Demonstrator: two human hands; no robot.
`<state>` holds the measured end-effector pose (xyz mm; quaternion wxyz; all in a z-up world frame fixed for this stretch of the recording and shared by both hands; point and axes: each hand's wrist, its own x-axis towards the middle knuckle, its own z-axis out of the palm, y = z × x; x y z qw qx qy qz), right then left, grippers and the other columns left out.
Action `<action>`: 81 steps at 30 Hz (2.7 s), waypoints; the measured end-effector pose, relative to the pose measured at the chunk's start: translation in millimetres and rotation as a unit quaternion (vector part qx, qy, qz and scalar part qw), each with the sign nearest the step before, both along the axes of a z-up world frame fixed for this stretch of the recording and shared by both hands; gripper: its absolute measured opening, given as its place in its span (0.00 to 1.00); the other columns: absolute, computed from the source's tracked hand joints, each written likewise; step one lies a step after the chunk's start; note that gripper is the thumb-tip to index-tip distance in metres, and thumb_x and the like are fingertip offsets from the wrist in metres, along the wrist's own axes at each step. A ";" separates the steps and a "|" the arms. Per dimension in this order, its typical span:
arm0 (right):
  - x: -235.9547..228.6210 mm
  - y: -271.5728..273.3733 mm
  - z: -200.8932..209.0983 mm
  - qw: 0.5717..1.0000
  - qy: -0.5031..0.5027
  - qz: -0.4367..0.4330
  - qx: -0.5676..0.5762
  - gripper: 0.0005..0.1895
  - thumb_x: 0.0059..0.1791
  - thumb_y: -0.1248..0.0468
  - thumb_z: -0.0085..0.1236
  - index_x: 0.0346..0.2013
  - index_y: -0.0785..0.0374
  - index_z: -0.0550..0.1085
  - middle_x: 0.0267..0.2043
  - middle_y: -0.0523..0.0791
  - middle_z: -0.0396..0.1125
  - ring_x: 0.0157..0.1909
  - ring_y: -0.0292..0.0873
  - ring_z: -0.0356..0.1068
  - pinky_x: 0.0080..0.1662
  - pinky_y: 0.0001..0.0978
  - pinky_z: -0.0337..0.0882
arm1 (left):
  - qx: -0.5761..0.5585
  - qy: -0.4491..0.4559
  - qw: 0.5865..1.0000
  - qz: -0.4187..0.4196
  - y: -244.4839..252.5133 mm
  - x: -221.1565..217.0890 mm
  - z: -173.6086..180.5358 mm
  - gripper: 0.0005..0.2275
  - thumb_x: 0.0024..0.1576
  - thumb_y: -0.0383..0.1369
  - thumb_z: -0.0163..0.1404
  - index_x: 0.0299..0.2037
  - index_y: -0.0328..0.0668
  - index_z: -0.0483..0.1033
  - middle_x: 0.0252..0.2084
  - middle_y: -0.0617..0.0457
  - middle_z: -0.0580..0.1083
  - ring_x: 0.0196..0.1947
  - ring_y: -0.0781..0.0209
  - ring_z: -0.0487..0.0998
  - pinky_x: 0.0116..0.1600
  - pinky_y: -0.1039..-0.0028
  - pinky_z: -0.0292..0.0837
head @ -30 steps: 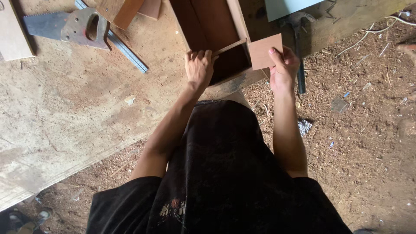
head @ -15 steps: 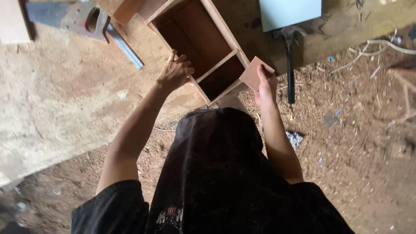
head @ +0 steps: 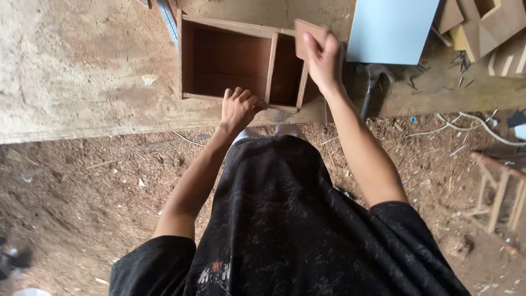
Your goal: The person saws a small wooden piece to size, then fits it into a wooden box frame. They use a hammer to tap the piece into place and adjust the fit by hand. The person continues to assemble the box by inserting additional wooden pieces and securing them with the hammer.
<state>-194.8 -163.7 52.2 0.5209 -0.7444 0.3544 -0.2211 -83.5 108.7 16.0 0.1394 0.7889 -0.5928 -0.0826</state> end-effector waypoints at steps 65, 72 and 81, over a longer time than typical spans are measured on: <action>67.7 -23.7 43.5 0.812 0.191 0.424 -0.354 0.12 0.43 0.71 0.65 0.40 0.66 0.73 0.37 0.49 0.73 0.44 0.52 0.74 0.49 0.48 0.71 | -0.207 0.178 0.945 0.178 -118.4 46.8 42.0 0.23 0.38 0.35 0.66 0.45 0.43 0.78 0.47 0.44 0.74 0.54 0.42 0.69 0.56 0.54 0.65; 37.3 -48.9 38.9 0.857 0.183 0.340 -0.342 0.36 0.37 0.62 0.74 0.56 0.67 0.69 0.56 0.53 0.65 0.59 0.55 0.63 0.59 0.51 0.63 | -0.151 0.156 0.975 0.038 -133.4 63.5 37.1 0.10 0.52 0.36 0.64 0.38 0.42 0.80 0.41 0.50 0.79 0.52 0.50 0.73 0.55 0.57 0.66; -140.7 -65.2 -29.0 0.922 0.322 -0.062 -0.206 0.27 0.48 0.63 0.69 0.56 0.65 0.66 0.57 0.58 0.60 0.60 0.57 0.63 0.57 0.49 0.65 | -0.202 0.342 0.903 0.163 -149.2 56.5 47.3 0.11 0.55 0.32 0.64 0.44 0.35 0.81 0.37 0.46 0.82 0.39 0.55 0.79 0.49 0.62 0.75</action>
